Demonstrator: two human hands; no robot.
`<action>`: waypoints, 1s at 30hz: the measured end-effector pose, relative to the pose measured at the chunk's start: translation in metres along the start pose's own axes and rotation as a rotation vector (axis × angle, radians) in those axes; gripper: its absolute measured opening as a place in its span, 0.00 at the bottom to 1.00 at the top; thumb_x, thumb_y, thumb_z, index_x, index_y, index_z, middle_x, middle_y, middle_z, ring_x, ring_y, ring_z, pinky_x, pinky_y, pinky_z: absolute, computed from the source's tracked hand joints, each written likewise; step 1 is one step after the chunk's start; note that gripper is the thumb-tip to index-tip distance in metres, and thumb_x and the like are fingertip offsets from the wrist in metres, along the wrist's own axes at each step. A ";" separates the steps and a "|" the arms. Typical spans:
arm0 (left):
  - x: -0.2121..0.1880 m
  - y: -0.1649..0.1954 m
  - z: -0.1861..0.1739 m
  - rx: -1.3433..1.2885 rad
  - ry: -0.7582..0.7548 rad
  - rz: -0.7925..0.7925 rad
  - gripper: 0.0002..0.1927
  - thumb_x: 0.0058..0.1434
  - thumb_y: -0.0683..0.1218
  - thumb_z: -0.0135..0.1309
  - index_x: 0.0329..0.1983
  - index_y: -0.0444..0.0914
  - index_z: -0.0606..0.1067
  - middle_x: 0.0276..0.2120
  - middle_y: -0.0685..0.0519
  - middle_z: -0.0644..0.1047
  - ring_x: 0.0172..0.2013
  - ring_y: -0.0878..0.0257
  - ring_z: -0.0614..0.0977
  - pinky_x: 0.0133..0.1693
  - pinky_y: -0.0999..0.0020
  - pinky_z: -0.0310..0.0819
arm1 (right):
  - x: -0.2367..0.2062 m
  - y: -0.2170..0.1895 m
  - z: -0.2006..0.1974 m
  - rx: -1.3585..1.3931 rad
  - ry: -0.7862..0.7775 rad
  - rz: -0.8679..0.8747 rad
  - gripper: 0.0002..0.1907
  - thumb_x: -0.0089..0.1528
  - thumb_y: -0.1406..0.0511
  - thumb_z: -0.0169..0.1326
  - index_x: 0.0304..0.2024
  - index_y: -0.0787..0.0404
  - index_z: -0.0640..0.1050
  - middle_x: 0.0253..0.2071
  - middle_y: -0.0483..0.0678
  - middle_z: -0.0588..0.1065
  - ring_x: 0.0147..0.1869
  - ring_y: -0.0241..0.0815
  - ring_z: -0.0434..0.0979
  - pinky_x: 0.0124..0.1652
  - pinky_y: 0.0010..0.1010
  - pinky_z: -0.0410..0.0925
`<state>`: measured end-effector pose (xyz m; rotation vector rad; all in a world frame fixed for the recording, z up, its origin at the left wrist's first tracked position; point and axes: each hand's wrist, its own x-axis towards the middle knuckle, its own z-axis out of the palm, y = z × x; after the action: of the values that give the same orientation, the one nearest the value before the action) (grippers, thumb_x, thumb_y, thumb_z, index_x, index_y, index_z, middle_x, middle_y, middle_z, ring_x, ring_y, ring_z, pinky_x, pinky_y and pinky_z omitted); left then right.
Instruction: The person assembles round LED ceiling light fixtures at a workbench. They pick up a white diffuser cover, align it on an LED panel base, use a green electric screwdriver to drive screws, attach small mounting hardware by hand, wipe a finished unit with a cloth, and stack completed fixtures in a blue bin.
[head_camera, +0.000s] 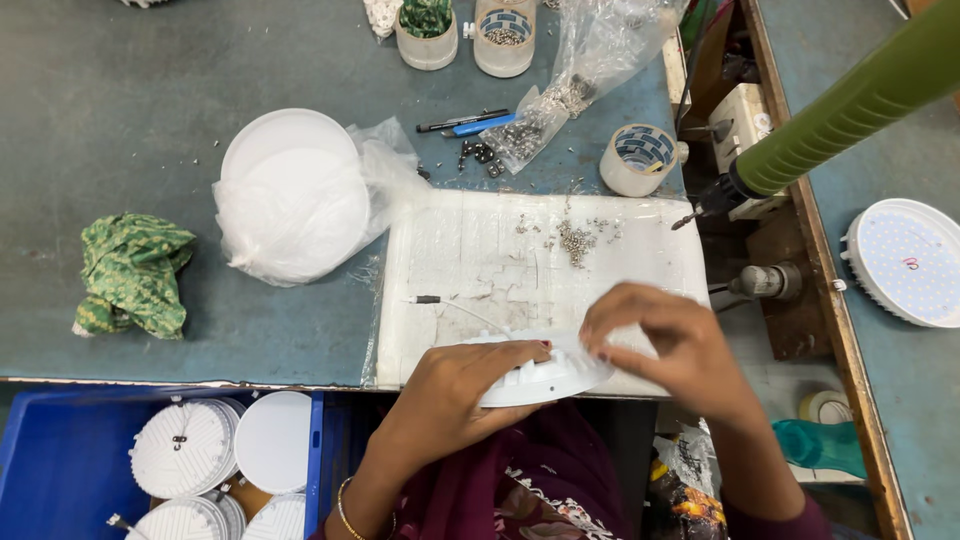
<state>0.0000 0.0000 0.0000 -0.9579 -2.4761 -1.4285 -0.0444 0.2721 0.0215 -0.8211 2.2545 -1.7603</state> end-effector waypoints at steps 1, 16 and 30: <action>0.001 0.000 0.000 0.002 -0.008 0.007 0.25 0.57 0.48 0.66 0.56 0.37 0.76 0.49 0.48 0.83 0.46 0.51 0.86 0.45 0.60 0.81 | -0.005 -0.006 0.004 -0.052 -0.044 -0.019 0.05 0.56 0.72 0.65 0.35 0.63 0.84 0.41 0.49 0.82 0.47 0.40 0.84 0.48 0.32 0.75; 0.006 -0.002 0.001 -0.025 0.003 -0.001 0.24 0.59 0.51 0.65 0.55 0.37 0.76 0.42 0.48 0.84 0.38 0.51 0.86 0.39 0.60 0.80 | 0.008 -0.028 0.012 -0.150 -0.165 0.031 0.09 0.54 0.71 0.66 0.38 0.62 0.87 0.43 0.48 0.80 0.48 0.41 0.82 0.48 0.32 0.74; 0.002 -0.004 -0.001 -0.022 0.020 -0.040 0.21 0.60 0.53 0.64 0.52 0.39 0.77 0.36 0.49 0.83 0.34 0.52 0.85 0.35 0.59 0.78 | 0.010 -0.030 0.024 -0.452 -0.104 -0.334 0.11 0.54 0.70 0.66 0.40 0.57 0.85 0.40 0.44 0.80 0.45 0.41 0.83 0.42 0.31 0.76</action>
<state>-0.0040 -0.0015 -0.0012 -0.8984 -2.4844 -1.4735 -0.0321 0.2418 0.0445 -1.4092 2.6004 -1.2792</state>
